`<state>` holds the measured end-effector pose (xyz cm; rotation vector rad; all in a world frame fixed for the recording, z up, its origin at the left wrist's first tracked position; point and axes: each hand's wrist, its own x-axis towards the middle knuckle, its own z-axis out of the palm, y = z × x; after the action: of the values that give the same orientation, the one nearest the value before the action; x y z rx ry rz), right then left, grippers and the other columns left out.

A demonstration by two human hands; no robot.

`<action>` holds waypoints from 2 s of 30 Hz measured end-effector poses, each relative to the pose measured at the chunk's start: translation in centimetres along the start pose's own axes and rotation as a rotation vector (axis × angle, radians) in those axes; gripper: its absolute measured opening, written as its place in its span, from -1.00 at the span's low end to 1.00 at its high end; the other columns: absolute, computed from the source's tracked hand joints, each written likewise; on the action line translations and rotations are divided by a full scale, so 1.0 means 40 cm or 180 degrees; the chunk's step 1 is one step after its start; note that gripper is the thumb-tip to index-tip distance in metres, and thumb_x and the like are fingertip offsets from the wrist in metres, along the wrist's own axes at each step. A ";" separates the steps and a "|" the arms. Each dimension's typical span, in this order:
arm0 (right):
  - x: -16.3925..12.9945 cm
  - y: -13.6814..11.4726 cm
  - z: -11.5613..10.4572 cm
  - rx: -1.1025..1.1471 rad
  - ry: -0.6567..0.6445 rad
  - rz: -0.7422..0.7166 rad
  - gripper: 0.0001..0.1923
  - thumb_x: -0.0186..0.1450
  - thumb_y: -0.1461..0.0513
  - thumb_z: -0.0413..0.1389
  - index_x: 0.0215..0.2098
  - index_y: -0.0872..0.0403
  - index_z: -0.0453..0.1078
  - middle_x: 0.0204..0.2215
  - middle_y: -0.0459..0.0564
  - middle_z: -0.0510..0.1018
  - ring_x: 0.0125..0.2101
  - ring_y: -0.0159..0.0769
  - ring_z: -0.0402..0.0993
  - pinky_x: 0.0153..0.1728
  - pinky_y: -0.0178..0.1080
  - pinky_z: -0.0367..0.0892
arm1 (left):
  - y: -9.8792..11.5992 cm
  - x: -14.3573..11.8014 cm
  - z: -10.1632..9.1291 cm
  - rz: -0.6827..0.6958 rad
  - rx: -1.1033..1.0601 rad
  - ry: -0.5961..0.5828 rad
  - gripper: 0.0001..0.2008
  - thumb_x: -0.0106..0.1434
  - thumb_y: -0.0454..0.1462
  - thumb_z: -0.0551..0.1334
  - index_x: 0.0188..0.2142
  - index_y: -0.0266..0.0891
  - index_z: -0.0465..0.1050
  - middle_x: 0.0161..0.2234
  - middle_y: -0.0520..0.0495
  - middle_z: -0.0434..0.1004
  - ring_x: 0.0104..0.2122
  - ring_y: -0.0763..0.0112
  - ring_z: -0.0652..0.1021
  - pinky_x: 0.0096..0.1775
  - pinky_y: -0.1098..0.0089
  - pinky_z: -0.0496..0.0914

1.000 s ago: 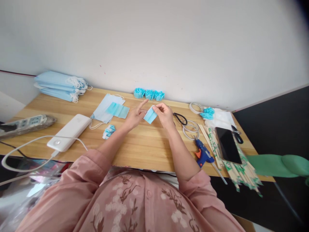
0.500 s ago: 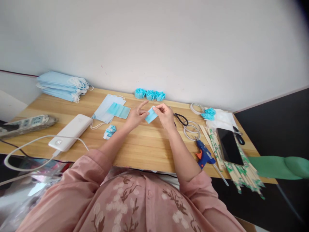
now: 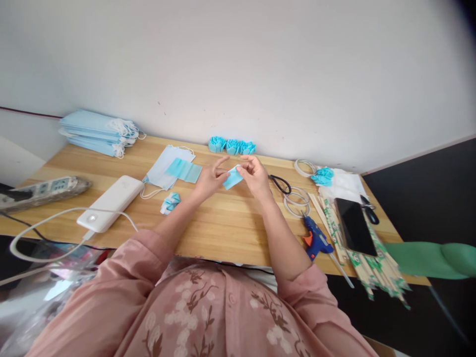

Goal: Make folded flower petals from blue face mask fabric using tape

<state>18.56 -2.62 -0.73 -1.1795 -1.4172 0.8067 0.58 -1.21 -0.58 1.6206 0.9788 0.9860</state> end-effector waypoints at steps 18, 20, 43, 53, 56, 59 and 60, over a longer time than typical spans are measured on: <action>-0.008 -0.034 -0.017 -0.1185 -0.0295 -0.0646 -0.78 0.36 0.09 0.07 -0.31 0.02 0.48 -0.36 -0.09 0.60 -0.32 -0.29 0.48 -0.22 -0.24 0.33 | 0.005 0.006 -0.006 -0.0369 -0.0459 0.0242 -0.59 0.14 -0.14 0.31 -0.08 -0.35 0.53 -0.40 -0.04 0.58 -0.44 0.44 0.47 -0.31 0.42 0.35; -0.010 -0.036 -0.017 -0.1048 -0.0337 -0.0561 -0.78 0.35 0.09 0.07 -0.32 0.03 0.47 -0.36 -0.09 0.60 -0.31 -0.29 0.49 -0.20 -0.25 0.33 | 0.007 0.004 -0.009 -0.0481 -0.0765 0.0123 -0.66 0.10 -0.10 0.33 -0.25 -0.34 0.55 -0.37 -0.07 0.59 -0.39 0.41 0.49 -0.26 0.39 0.37; -0.007 -0.045 -0.015 -0.1148 -0.0188 -0.0549 -0.78 0.33 0.09 0.06 -0.38 0.05 0.37 -0.45 -0.11 0.50 -0.39 -0.33 0.39 -0.27 -0.28 0.26 | -0.013 0.013 0.017 -0.0486 -0.1613 0.0126 -0.57 -0.11 -0.16 0.48 -0.32 -0.27 0.38 -0.34 -0.01 0.54 -0.34 0.42 0.51 -0.23 0.37 0.40; -0.001 -0.061 -0.045 -0.0784 0.0059 -0.0328 -0.74 0.31 0.02 0.09 -0.37 0.03 0.34 -0.48 -0.13 0.44 -0.43 -0.34 0.34 -0.30 -0.27 0.27 | -0.015 0.018 0.005 -0.0474 -0.1840 0.0549 -0.69 -0.03 -0.24 0.40 -0.35 -0.23 0.32 -0.51 0.08 0.52 -0.49 0.49 0.52 -0.27 0.36 0.43; -0.010 -0.110 -0.099 0.0154 0.0038 -0.0378 -0.72 0.29 -0.02 0.14 -0.36 -0.01 0.34 -0.50 -0.15 0.42 -0.47 -0.34 0.32 -0.35 -0.26 0.32 | -0.015 0.022 -0.006 -0.0626 -0.1963 0.0973 -0.72 0.04 -0.26 0.32 -0.25 -0.21 0.31 -0.56 0.13 0.47 -0.53 0.52 0.49 -0.30 0.39 0.41; -0.014 -0.131 -0.132 0.0611 -0.0157 -0.0604 -0.69 0.34 -0.05 0.06 -0.40 -0.05 0.35 -0.63 -0.18 0.38 -0.55 -0.31 0.32 -0.37 -0.20 0.42 | -0.010 0.022 -0.012 -0.0738 -0.1999 0.1109 -0.71 0.07 -0.26 0.26 -0.19 -0.21 0.29 -0.54 0.12 0.47 -0.53 0.53 0.49 -0.30 0.40 0.40; -0.013 -0.128 -0.131 0.0450 -0.0198 -0.0611 -0.66 0.36 -0.05 0.02 -0.43 -0.04 0.37 -0.68 -0.19 0.35 -0.57 -0.31 0.31 -0.38 -0.20 0.44 | -0.008 0.021 -0.013 -0.0761 -0.1993 0.1113 -0.70 0.07 -0.27 0.25 -0.17 -0.21 0.29 -0.53 0.12 0.47 -0.53 0.52 0.49 -0.29 0.40 0.40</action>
<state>22.46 -5.21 4.94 -0.9029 -1.4739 0.7998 0.36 -0.22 -0.64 0.8122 0.9380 1.2733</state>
